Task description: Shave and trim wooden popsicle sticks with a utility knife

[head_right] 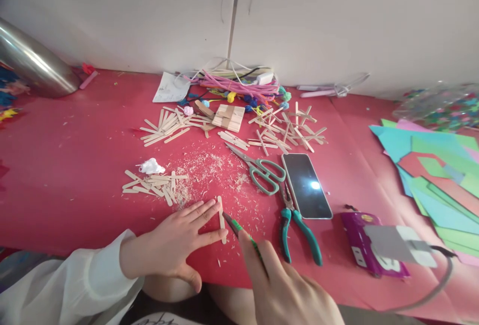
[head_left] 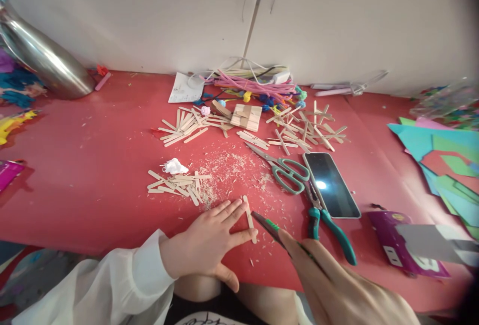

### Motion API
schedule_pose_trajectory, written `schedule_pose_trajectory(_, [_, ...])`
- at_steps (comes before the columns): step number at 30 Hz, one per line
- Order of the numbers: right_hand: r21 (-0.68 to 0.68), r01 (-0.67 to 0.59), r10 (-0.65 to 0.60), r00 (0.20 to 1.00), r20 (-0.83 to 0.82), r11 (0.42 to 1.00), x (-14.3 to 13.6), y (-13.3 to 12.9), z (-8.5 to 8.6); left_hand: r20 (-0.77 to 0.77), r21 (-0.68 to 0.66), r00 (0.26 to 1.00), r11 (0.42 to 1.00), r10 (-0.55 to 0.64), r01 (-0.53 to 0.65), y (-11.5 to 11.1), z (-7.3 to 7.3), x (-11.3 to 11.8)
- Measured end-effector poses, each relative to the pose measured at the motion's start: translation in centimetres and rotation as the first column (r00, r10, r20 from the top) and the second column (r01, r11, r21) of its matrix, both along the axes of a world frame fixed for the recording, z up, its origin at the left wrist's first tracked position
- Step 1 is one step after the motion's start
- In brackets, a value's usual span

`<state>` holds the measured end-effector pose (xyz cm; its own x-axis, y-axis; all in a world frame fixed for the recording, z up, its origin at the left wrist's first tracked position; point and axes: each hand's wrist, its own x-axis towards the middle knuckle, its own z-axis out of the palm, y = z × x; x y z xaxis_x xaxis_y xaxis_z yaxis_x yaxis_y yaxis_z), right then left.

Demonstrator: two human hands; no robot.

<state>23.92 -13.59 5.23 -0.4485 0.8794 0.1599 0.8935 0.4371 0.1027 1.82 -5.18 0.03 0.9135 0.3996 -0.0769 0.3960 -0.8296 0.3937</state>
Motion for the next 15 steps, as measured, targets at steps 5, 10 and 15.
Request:
schedule_pose_trajectory(5, [-0.047,0.047,-0.048,0.998,-0.030,0.998,0.03,0.09,-0.10,-0.006,-0.004,1.000,1.000,0.002,-0.002,-0.02,0.13,0.07])
schedule_pose_trajectory(10, [-0.039,0.041,-0.043,0.997,-0.064,0.998,0.05,-0.04,-0.10,-0.003,-0.013,1.000,1.000,0.001,-0.001,-0.07,0.08,0.09])
schedule_pose_trajectory(15, [-0.056,0.040,-0.044,0.997,-0.061,0.998,-0.07,-0.05,0.02,0.002,-0.001,1.000,1.000,0.000,0.000,-0.05,0.05,0.05])
